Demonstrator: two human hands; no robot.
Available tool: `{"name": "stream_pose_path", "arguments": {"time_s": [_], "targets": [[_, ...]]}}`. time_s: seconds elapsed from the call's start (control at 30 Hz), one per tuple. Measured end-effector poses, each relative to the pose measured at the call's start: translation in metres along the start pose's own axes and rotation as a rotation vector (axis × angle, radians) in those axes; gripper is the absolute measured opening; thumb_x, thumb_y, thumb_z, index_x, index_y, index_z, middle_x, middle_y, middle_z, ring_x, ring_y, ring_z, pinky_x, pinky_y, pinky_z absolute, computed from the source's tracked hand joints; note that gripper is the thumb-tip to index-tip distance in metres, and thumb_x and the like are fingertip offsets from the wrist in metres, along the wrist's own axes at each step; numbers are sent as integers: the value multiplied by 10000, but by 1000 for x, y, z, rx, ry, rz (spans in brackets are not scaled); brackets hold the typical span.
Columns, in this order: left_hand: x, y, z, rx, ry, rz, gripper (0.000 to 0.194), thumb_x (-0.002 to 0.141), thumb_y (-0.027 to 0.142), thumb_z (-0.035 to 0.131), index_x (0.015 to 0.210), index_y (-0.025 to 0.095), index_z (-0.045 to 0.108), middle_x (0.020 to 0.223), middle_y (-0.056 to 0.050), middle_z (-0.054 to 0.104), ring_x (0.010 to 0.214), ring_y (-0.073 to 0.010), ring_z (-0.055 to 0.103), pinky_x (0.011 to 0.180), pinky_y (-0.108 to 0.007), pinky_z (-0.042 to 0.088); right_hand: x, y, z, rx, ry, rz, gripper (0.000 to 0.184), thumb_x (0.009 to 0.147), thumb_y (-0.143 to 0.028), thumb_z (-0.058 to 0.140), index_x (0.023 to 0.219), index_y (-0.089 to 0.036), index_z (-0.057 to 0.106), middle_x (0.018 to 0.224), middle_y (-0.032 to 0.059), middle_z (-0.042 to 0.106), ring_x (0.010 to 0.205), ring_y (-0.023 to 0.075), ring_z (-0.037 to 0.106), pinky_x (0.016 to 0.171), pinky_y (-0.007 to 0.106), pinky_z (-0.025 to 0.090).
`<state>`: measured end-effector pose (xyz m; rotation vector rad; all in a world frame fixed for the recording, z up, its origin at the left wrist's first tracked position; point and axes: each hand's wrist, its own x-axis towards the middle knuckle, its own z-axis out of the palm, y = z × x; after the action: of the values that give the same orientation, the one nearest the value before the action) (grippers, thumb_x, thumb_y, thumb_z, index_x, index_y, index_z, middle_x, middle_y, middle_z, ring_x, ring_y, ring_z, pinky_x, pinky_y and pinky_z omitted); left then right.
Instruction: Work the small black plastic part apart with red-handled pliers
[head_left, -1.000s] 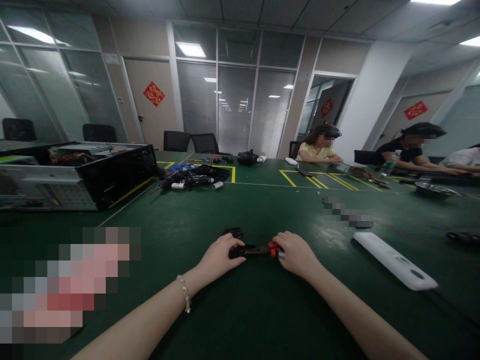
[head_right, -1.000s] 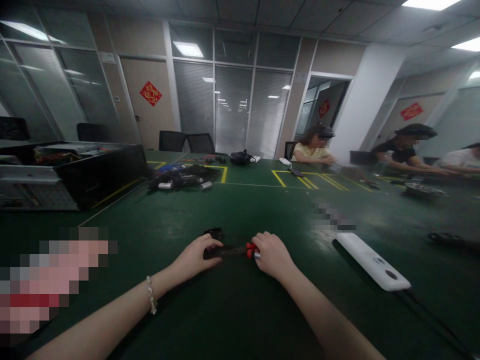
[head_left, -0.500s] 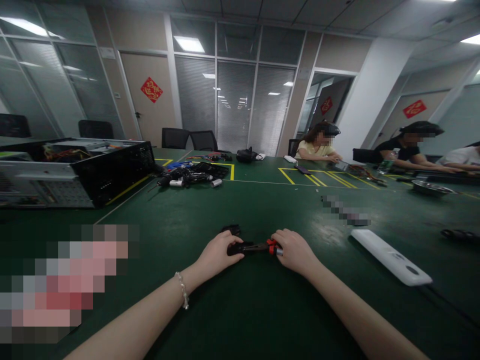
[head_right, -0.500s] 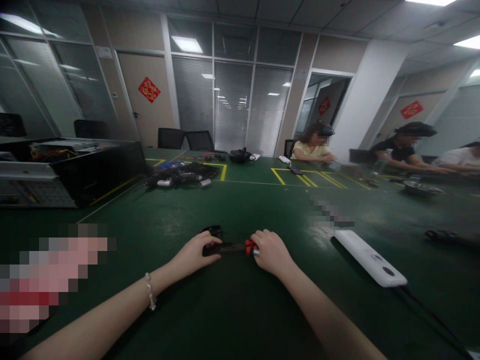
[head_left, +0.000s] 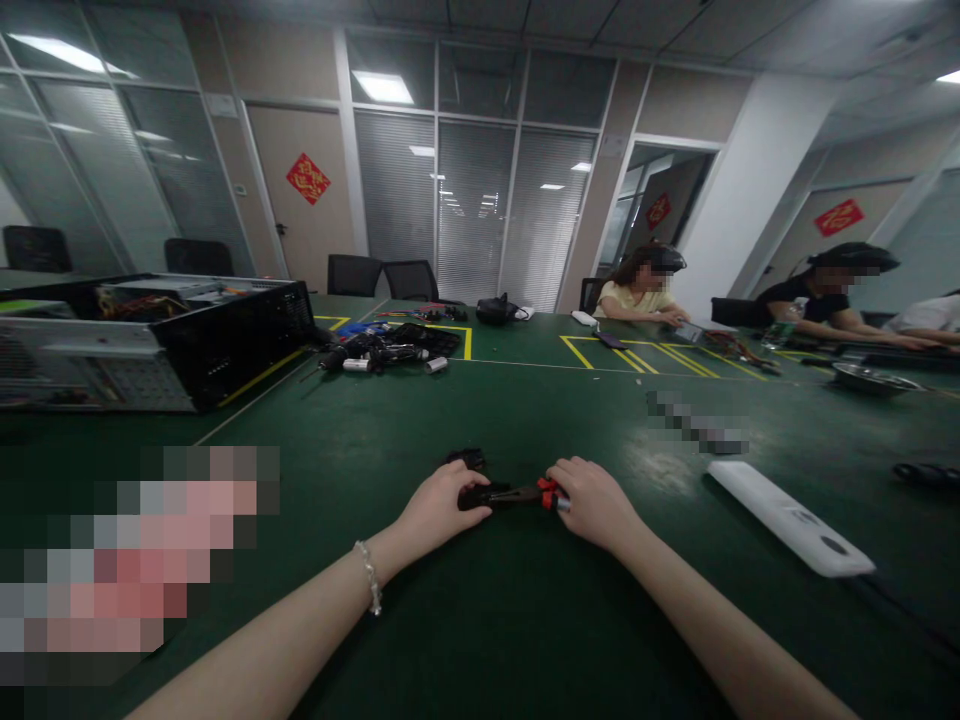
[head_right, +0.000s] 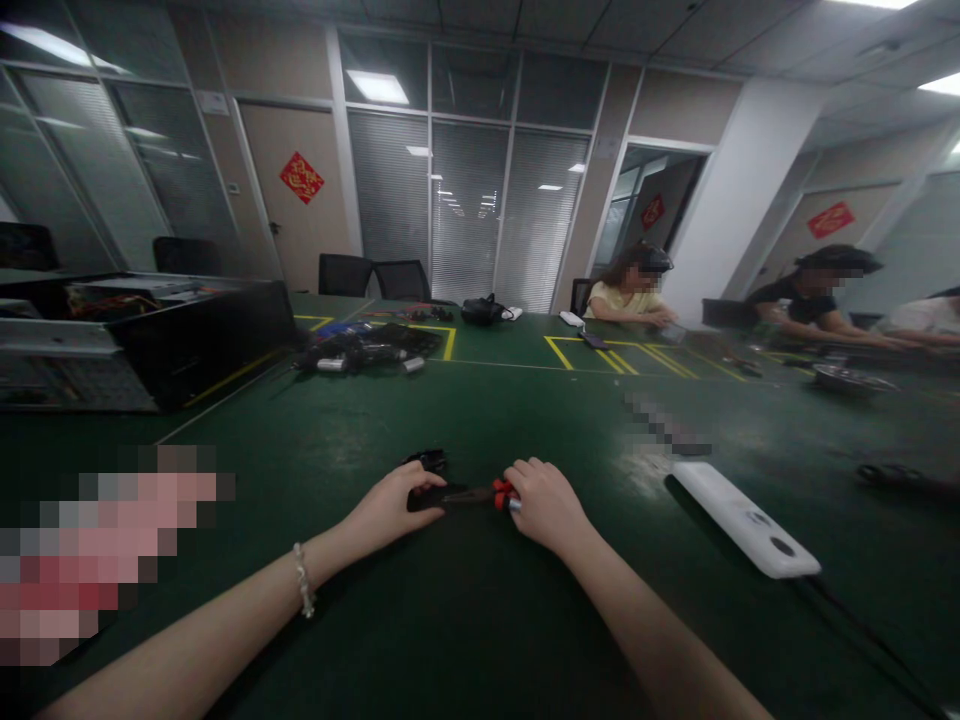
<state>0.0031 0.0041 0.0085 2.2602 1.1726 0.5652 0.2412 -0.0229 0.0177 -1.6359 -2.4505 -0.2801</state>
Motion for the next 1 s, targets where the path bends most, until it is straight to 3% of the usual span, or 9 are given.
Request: {"name": "stream_pose_path", "arguments": {"time_s": [1.0], "targets": [[-1, -1, -1, 5, -5, 7, 349, 710, 377, 566, 1022, 221, 570, 958, -36, 505, 873, -187, 499, 716, -286, 406, 1, 0, -1, -39, 18, -21, 217, 669, -129, 468, 859, -169, 565, 817, 60, 567, 745, 162, 469, 650, 270, 338]]}}
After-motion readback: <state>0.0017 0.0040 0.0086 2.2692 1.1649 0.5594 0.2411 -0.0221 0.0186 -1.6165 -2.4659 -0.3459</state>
